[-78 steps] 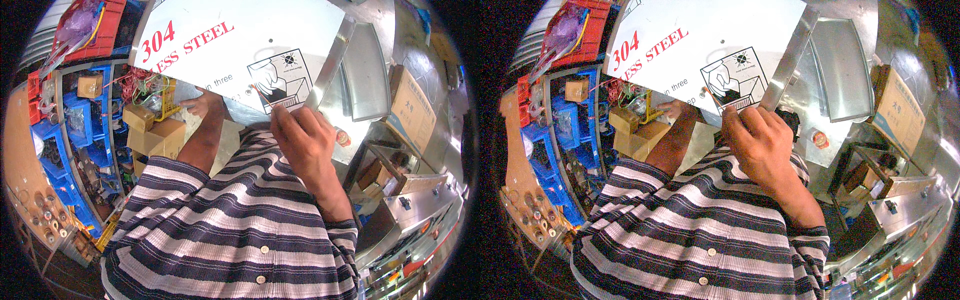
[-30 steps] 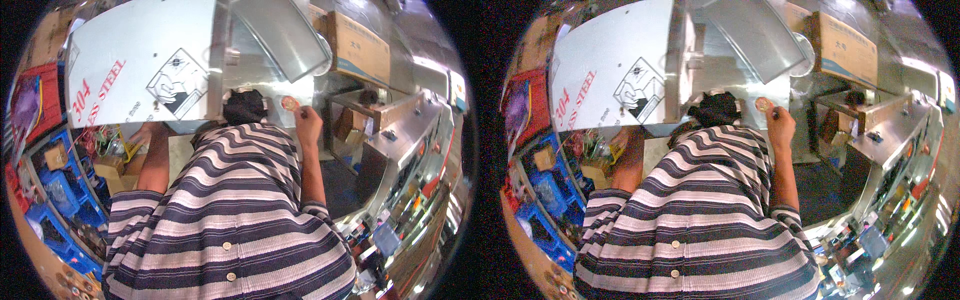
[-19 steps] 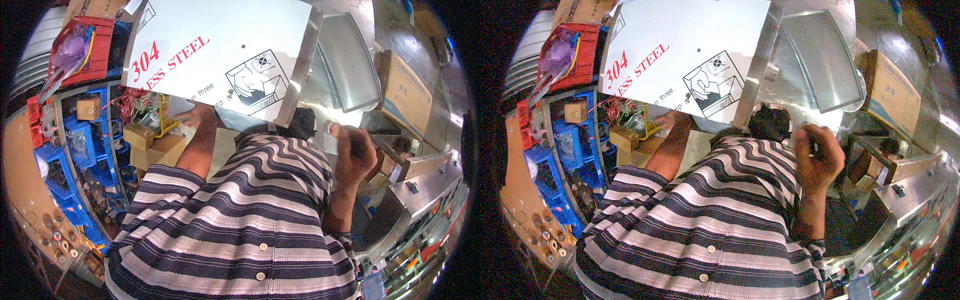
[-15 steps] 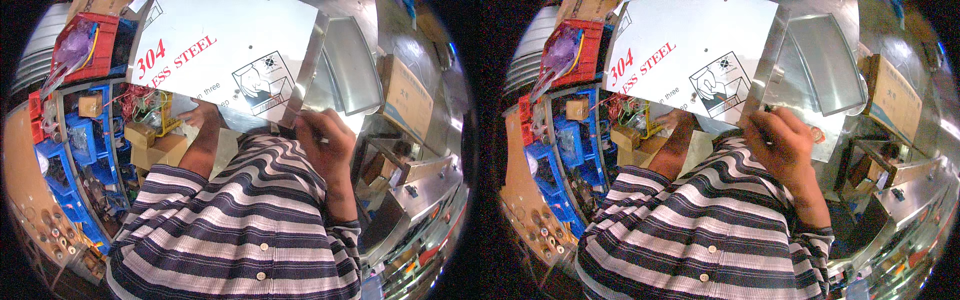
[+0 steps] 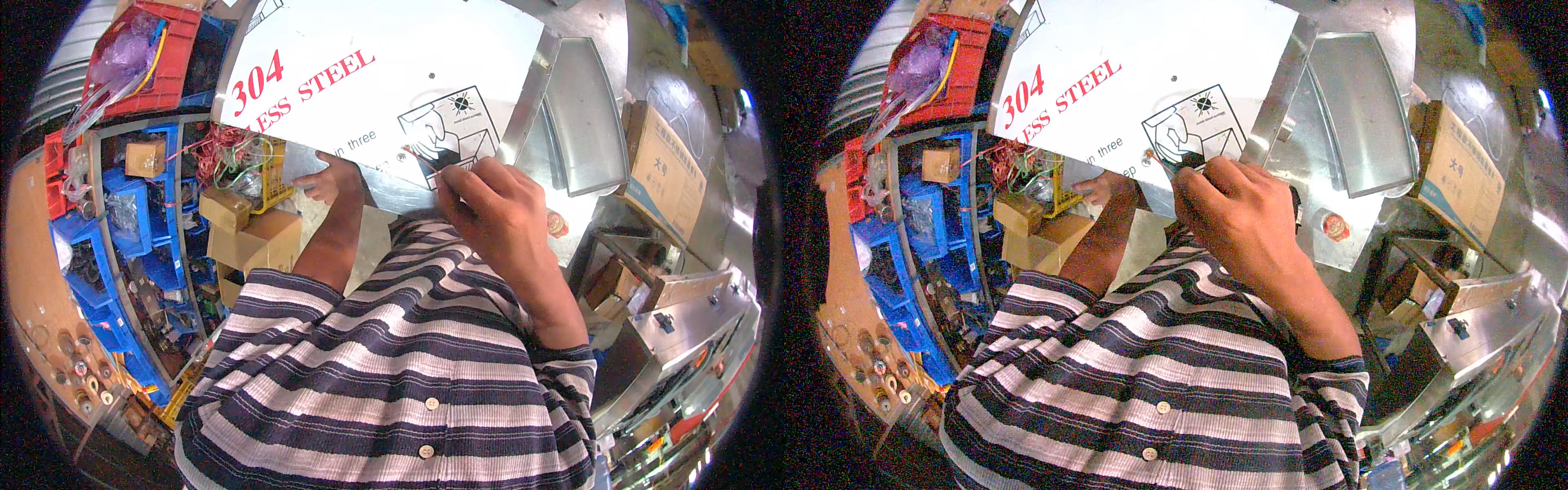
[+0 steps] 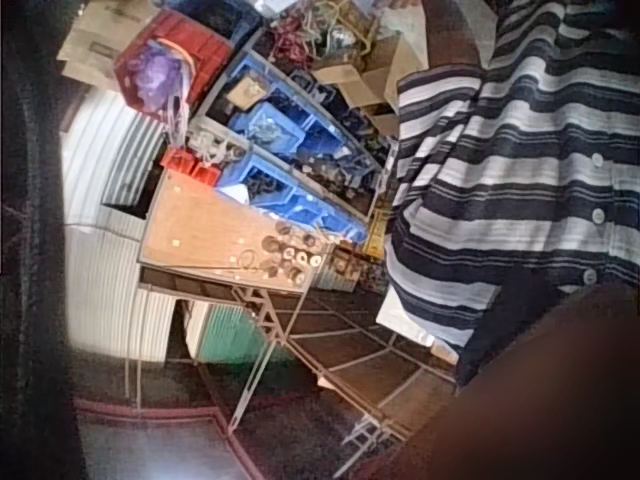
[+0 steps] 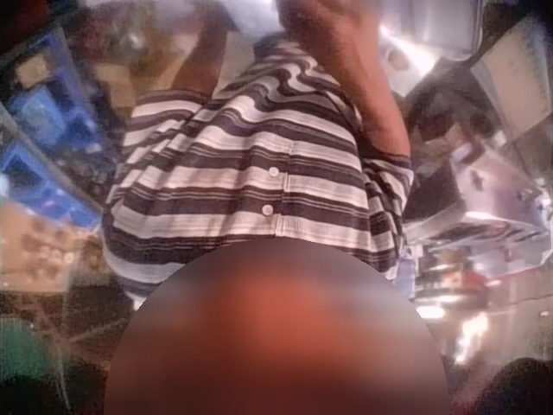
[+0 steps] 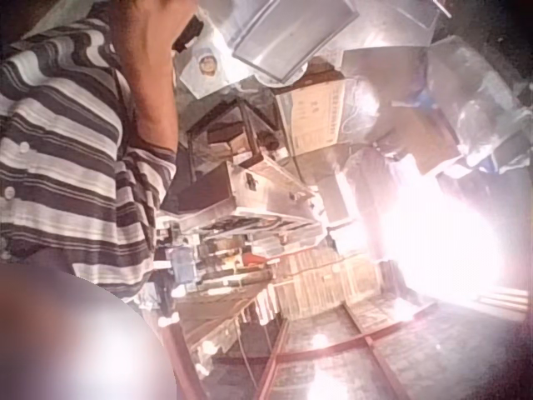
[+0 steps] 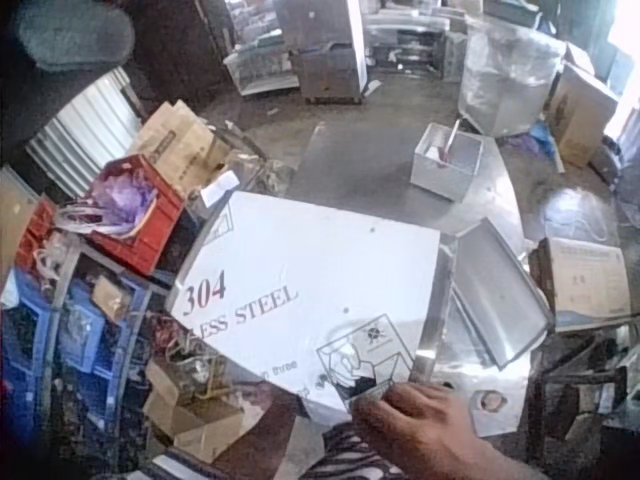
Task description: The person uses a small tool to scrape residue from a stainless steel sheet, then wipes the surface with a black cloth. The person flips the sheet to clean the other side and continues wiping until the sheet is set aside.
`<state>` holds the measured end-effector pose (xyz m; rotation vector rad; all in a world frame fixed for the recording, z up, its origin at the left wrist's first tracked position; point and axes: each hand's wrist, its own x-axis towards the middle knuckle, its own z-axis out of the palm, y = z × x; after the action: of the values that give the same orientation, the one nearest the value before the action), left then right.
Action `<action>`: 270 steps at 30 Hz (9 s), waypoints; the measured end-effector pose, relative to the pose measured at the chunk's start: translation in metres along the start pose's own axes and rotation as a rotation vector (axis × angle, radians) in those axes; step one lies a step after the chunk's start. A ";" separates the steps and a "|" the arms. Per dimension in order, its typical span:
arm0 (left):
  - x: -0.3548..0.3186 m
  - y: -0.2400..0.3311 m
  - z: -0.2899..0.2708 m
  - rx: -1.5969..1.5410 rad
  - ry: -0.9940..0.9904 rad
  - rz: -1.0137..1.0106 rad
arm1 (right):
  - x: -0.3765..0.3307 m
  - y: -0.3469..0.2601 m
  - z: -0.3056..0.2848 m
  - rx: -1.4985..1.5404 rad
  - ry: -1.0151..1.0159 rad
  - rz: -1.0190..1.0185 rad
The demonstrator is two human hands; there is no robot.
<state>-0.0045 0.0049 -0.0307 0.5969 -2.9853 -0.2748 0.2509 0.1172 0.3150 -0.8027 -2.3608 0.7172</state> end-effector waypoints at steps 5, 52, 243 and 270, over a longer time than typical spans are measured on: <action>0.007 -0.009 0.006 0.024 0.029 -0.020 | 0.001 -0.002 -0.003 -0.009 -0.024 -0.019; -0.018 0.049 0.021 0.014 -0.067 0.713 | -0.109 0.037 -0.047 0.079 0.712 0.412; 0.019 0.049 -0.252 -0.935 -0.297 1.911 | -0.037 -0.040 0.045 0.403 0.709 1.171; 0.017 0.053 -0.254 -0.883 -0.253 1.935 | -0.007 -0.033 0.029 0.382 0.663 1.161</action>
<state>-0.0103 0.0055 0.2294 -2.1318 -1.7972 -1.1580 0.2246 0.0815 0.3132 -1.8626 -0.9779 1.0499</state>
